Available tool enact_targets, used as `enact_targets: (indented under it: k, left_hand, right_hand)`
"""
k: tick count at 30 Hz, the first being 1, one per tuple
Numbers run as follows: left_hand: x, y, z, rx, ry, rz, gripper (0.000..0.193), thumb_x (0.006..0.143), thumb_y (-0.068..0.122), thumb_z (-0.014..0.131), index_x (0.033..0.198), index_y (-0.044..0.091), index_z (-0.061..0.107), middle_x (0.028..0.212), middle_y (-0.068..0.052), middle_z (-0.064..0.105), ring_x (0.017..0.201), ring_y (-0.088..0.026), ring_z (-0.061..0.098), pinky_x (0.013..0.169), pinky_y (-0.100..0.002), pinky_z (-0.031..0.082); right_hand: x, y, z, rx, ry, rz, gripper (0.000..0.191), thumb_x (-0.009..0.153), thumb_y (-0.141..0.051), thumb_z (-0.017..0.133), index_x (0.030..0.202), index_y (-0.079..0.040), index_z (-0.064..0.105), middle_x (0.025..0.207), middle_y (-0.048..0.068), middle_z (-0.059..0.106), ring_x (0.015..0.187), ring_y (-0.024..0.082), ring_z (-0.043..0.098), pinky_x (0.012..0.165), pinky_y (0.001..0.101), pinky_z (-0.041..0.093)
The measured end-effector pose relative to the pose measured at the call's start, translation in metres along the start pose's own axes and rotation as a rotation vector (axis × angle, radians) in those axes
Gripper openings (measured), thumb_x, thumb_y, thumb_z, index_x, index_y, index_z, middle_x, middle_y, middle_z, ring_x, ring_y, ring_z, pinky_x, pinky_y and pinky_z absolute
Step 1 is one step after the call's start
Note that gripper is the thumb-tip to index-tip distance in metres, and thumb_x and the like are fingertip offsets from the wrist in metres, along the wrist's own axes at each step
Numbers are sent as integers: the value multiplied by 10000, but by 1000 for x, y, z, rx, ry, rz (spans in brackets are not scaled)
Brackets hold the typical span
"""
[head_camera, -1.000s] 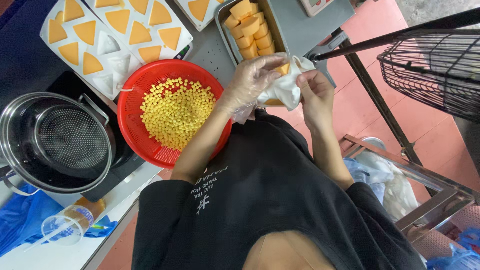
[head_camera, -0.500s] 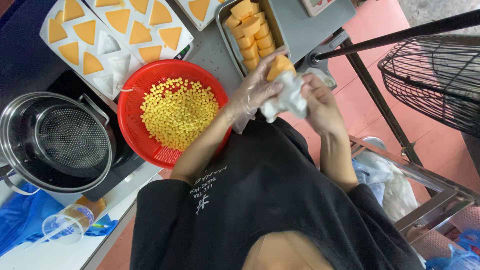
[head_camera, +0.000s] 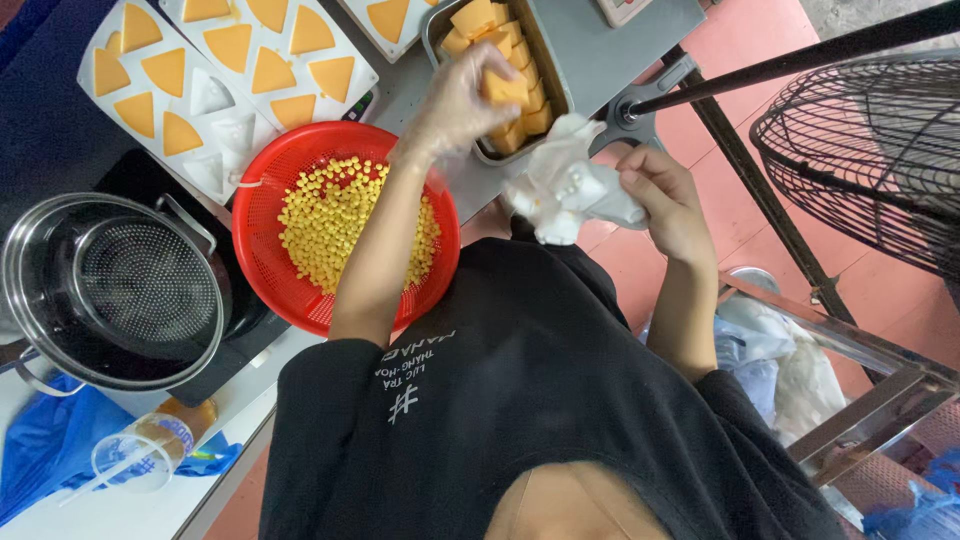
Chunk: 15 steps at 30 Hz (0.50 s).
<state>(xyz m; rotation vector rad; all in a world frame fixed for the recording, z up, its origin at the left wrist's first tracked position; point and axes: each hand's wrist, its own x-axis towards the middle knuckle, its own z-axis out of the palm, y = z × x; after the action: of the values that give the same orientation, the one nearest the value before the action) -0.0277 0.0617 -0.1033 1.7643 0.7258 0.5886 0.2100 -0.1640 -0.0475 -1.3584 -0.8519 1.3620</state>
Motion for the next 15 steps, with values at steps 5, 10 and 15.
enact_targets:
  k: [5,10,15]
  left_hand:
    - [31,-9,33,262,222,24,403,749,167,896,942,83,552,950,-70,666,932,-281,670,830,-418,540]
    - [41,-11,30,794,229,161,374,756,211,843,1039,152,606,978,-4,677,1013,-277,601,845,-518,423]
    - [49,-4,19,1034,234,291,450,731,346,840,1089,124,679,1109,-72,598,1111,-299,503,795,-494,404]
  right_hand:
    - [1,-2,-2,17,43,-57,77,1060,-115,563,1017,-54,583,1169,21,666,933,64,548,810,214,446]
    - [-4,-1,-6,47,22,-89,71,1051,-115,553,1011,-59,571,1249,36,646,1004,81,545,874,221,442]
    - [-6,11,-14,70,41,-119,90,1051,-120,559,978,-68,558,1204,36,633,1001,89,551,874,225,449]
